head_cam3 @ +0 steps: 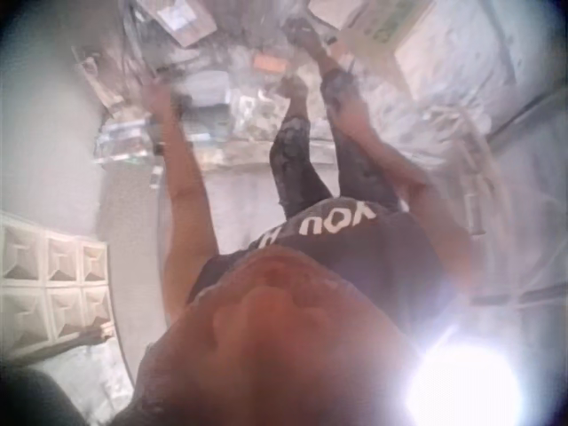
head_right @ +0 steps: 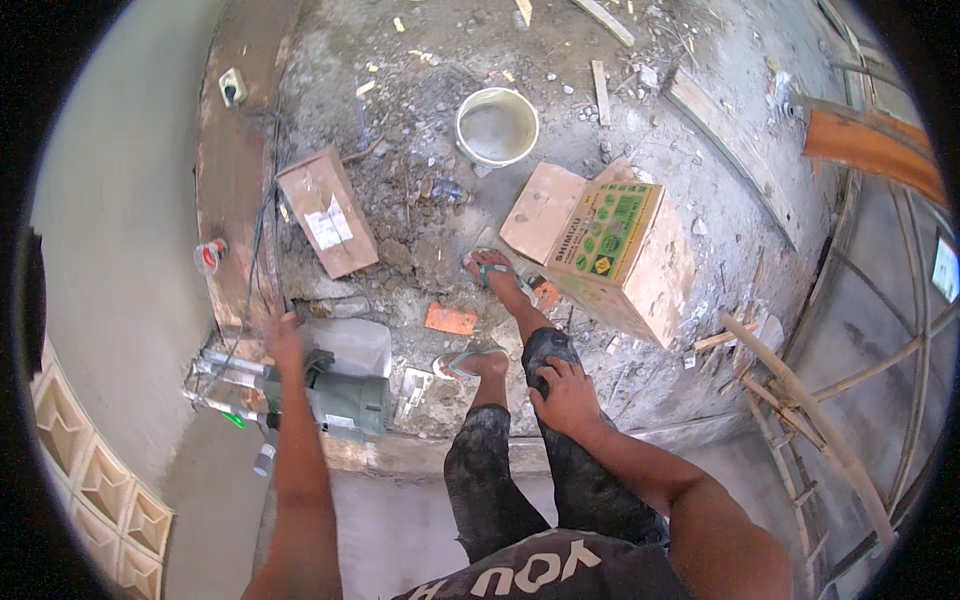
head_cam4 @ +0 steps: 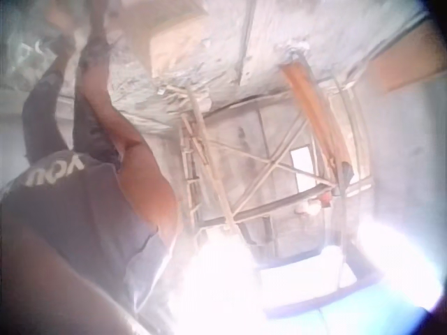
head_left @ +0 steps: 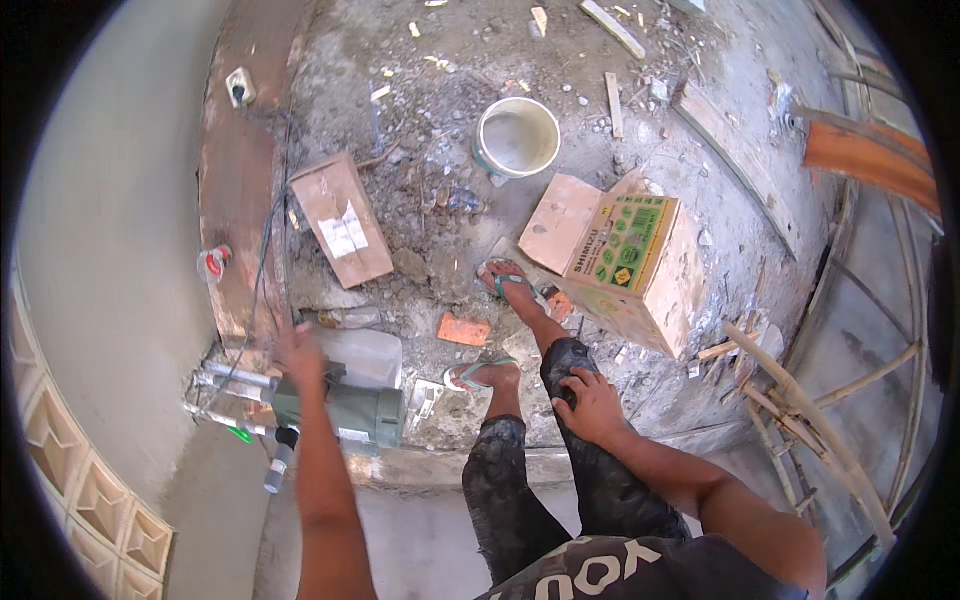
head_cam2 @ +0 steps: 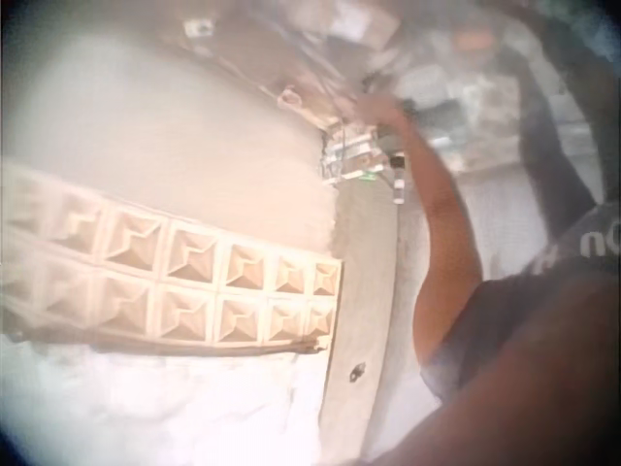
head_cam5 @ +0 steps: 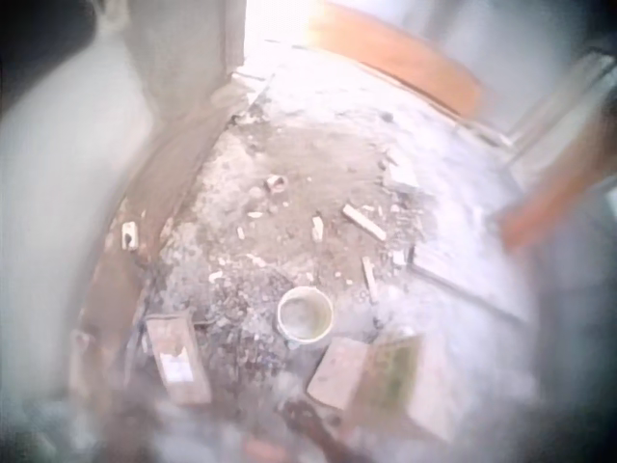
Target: The person adjusts a water pump by handling the valves and pipes, pours water into the pump port, plugs in the power cord, and carries buckets across an active construction site to deliver mortar to other workers.
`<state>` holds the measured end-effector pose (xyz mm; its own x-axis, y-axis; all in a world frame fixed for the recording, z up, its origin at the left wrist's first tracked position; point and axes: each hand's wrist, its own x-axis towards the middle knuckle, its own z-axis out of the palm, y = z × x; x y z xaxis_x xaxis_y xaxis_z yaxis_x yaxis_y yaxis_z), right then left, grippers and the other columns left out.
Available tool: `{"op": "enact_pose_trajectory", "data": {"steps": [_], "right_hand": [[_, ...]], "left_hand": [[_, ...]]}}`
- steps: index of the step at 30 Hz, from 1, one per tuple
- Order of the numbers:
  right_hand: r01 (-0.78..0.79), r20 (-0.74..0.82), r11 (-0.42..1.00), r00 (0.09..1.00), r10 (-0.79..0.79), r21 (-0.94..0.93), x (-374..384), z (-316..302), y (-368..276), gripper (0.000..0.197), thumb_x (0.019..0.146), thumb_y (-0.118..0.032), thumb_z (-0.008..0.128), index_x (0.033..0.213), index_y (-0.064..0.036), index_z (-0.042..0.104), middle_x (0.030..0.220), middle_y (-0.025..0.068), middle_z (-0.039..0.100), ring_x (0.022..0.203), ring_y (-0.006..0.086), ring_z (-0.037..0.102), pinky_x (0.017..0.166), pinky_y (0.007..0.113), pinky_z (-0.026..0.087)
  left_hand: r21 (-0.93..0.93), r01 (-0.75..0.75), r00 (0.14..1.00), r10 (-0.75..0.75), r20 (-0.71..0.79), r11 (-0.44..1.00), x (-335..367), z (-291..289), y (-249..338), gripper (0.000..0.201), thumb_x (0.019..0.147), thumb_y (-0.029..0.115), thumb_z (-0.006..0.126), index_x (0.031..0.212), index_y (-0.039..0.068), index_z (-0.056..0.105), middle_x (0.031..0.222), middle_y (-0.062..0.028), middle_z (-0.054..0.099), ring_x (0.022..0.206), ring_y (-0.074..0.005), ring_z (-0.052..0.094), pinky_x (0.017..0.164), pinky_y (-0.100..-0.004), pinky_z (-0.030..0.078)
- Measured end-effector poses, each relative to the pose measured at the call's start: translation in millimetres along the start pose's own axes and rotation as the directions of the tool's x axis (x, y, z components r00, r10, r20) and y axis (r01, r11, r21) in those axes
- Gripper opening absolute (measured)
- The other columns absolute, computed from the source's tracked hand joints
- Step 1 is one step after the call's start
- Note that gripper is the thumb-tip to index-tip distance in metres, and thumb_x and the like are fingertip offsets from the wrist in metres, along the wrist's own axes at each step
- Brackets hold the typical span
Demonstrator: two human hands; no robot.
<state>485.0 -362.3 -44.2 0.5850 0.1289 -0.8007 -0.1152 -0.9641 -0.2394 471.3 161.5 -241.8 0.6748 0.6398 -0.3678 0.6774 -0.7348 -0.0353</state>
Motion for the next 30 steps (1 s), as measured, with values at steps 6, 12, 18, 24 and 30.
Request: {"op": "enact_pose_trajectory", "data": {"steps": [6, 12, 18, 24, 30], "right_hand": [[-0.049, 0.006, 0.997, 0.999, 0.049, 0.062, 8, -10, 16, 0.037, 0.082, -0.035, 0.068, 0.111, -0.0126, 0.066, 0.131, 0.0096, 0.056, 0.120, 0.0324, 0.051, 0.096, 0.050, 0.044], [-0.049, -0.011, 0.973, 0.999, 0.053, 0.226, 30, -26, 25, 0.034, 0.081, -0.031, 0.071, 0.108, -0.0113, 0.067, 0.129, 0.0103, 0.059, 0.115, 0.0346, 0.056, 0.097, 0.045, 0.046], [-0.172, 0.013, 0.944, 0.984, 0.176, 0.282, 33, -34, 57, 0.039, 0.083, -0.033, 0.068, 0.115, -0.0110, 0.064, 0.132, 0.0115, 0.056, 0.121, 0.0338, 0.051, 0.099, 0.048, 0.043], [-0.158, 0.066, 0.948, 0.987, 0.145, 0.277, 40, -46, 34, 0.043, 0.085, -0.038, 0.063, 0.118, -0.0101, 0.063, 0.133, 0.0108, 0.055, 0.124, 0.0321, 0.049, 0.101, 0.052, 0.040], [-0.179, 0.144, 0.946, 0.979, 0.144, 0.270, 47, -66, 26, 0.044, 0.084, -0.039, 0.062, 0.117, -0.0103, 0.065, 0.131, 0.0098, 0.057, 0.125, 0.0313, 0.049, 0.101, 0.053, 0.040]], "left_hand": [[-0.657, 0.046, 0.798, 0.368, 0.478, 0.752, -21, 80, 338, 0.090, 0.084, 0.062, 0.062, 0.136, -0.009, 0.045, 0.139, -0.0279, 0.050, 0.130, -0.0380, 0.048, 0.108, -0.0433, 0.037], [-0.653, 0.308, 0.864, 0.085, 0.497, 0.692, 54, 165, 472, 0.097, 0.079, 0.064, 0.065, 0.137, -0.010, 0.041, 0.131, -0.0318, 0.053, 0.125, -0.0393, 0.051, 0.103, -0.0463, 0.040], [-0.514, 0.601, 0.554, 0.145, 0.820, 0.612, 16, 152, 500, 0.058, 0.083, 0.052, 0.070, 0.115, 0.004, 0.062, 0.080, -0.0035, 0.066, 0.063, -0.0141, 0.051, 0.052, -0.0353, 0.040], [-0.443, 0.851, 0.449, 0.045, 0.892, 0.283, 7, 123, 482, 0.030, 0.096, 0.039, 0.057, 0.107, 0.012, 0.056, 0.095, -0.0050, 0.062, 0.083, -0.0212, 0.060, 0.062, -0.0317, 0.047], [-0.370, 0.781, 0.523, 0.203, 0.828, -0.503, 38, 26, 526, 0.037, 0.101, 0.034, 0.039, 0.123, 0.004, 0.043, 0.118, -0.0173, 0.053, 0.116, -0.0294, 0.052, 0.090, -0.0534, 0.045]]}}
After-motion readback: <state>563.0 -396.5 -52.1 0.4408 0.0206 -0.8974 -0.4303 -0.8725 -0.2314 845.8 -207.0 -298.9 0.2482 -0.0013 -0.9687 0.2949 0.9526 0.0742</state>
